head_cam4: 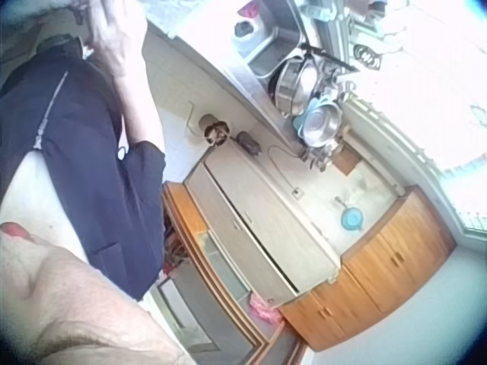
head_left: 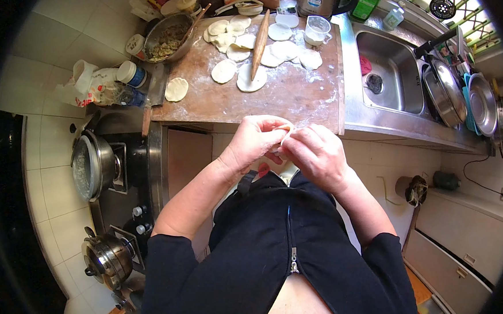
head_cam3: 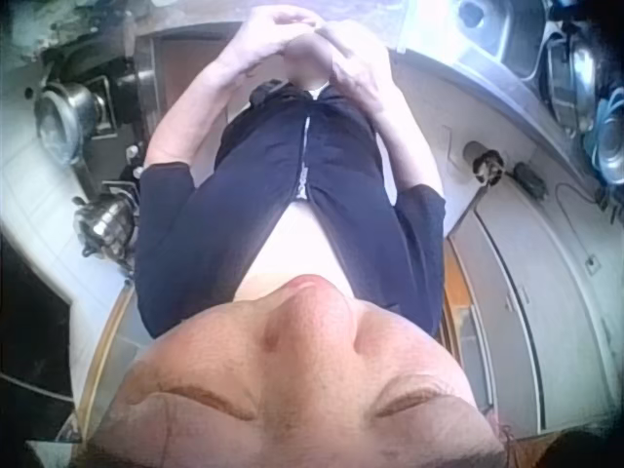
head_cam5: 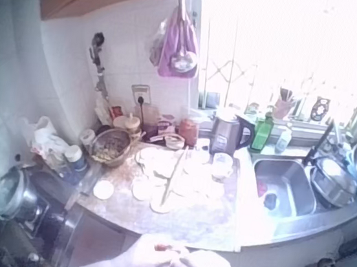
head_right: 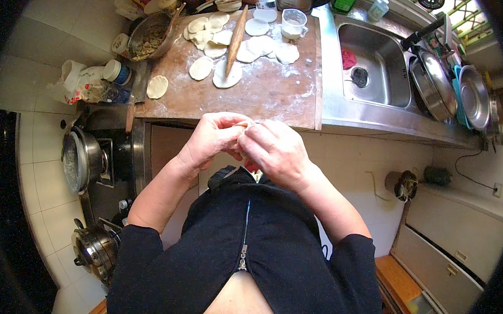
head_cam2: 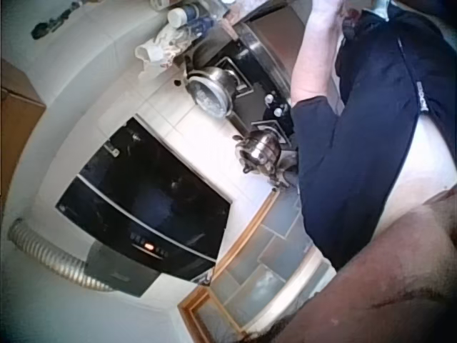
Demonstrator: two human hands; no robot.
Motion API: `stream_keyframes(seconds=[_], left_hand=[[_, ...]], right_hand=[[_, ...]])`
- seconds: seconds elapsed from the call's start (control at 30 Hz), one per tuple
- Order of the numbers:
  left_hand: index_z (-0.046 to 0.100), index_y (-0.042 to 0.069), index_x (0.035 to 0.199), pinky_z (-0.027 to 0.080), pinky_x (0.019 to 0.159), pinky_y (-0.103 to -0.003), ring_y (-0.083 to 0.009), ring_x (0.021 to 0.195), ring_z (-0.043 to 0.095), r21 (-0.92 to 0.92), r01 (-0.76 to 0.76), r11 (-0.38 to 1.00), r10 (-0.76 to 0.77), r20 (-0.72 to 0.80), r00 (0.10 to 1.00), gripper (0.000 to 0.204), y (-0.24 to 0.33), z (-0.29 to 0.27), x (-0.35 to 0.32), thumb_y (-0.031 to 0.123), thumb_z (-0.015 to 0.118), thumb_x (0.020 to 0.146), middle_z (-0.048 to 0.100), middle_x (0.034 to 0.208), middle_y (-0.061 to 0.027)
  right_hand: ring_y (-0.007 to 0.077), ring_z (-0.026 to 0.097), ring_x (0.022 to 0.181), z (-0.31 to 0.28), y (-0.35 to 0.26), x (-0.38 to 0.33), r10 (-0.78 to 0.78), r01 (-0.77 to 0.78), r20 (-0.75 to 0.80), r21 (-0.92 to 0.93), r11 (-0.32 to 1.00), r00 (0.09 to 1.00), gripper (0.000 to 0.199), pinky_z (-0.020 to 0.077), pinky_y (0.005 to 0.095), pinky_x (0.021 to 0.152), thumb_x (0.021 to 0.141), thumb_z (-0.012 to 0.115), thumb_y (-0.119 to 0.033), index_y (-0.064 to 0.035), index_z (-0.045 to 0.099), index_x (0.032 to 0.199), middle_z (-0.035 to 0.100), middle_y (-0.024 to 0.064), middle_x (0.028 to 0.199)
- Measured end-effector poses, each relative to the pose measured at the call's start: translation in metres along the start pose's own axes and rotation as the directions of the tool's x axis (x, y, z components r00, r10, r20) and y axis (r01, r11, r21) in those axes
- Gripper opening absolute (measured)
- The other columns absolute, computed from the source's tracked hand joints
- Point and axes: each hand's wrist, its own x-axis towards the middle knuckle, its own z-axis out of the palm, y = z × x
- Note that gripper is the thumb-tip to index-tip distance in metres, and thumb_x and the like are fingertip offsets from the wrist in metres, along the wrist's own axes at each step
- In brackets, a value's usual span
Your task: The person prepares dumplings by using chopsticks to place filling onto circular dough skins, folding and crimping the edges to seal them, and placing the finished dumplings into a steamer tray.
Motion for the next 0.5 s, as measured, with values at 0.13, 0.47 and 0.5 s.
stream_keyframes(seconds=[0.13,0.47,0.5], left_hand=[[0.063,0.001,0.101,0.055,0.058,-0.027,-0.0105,0.067,0.061,-0.060,-0.014,0.998,0.014,-0.004,1.000,0.022,0.006,-0.001,-0.002,0.013,0.059,0.084,0.064,0.083,-0.0055],[0.064,0.001,0.096,0.055,0.058,-0.027,-0.0099,0.072,0.060,-0.064,-0.044,0.997,0.043,-0.015,0.999,0.017,0.007,-0.001,0.001,0.008,0.056,0.082,0.064,0.085,-0.0044],[0.064,0.001,0.095,0.054,0.058,-0.027,-0.0100,0.072,0.061,-0.059,-0.039,0.998,0.038,-0.018,0.999,0.017,0.008,0.000,0.001,0.008,0.056,0.082,0.064,0.085,-0.0043]], right_hand=[[0.0245,0.056,0.073,0.001,-0.017,0.004,0.450,-0.433,-0.162,0.132,0.892,0.878,0.024,0.0478,0.0327,0.063,0.074,0.069,-0.013,-0.0024,0.056,0.091,0.055,0.0096,0.081],[0.0255,0.056,0.070,0.012,-0.015,-0.004,0.449,-0.428,-0.131,0.161,0.890,0.884,0.017,0.0474,0.0335,0.060,0.076,0.067,-0.009,-0.0034,0.056,0.087,0.055,0.0098,0.078],[0.0254,0.056,0.070,0.012,-0.015,-0.003,0.456,-0.434,-0.136,0.164,0.886,0.879,0.016,0.0473,0.0336,0.060,0.076,0.067,-0.009,-0.0035,0.056,0.087,0.055,0.0097,0.078]])
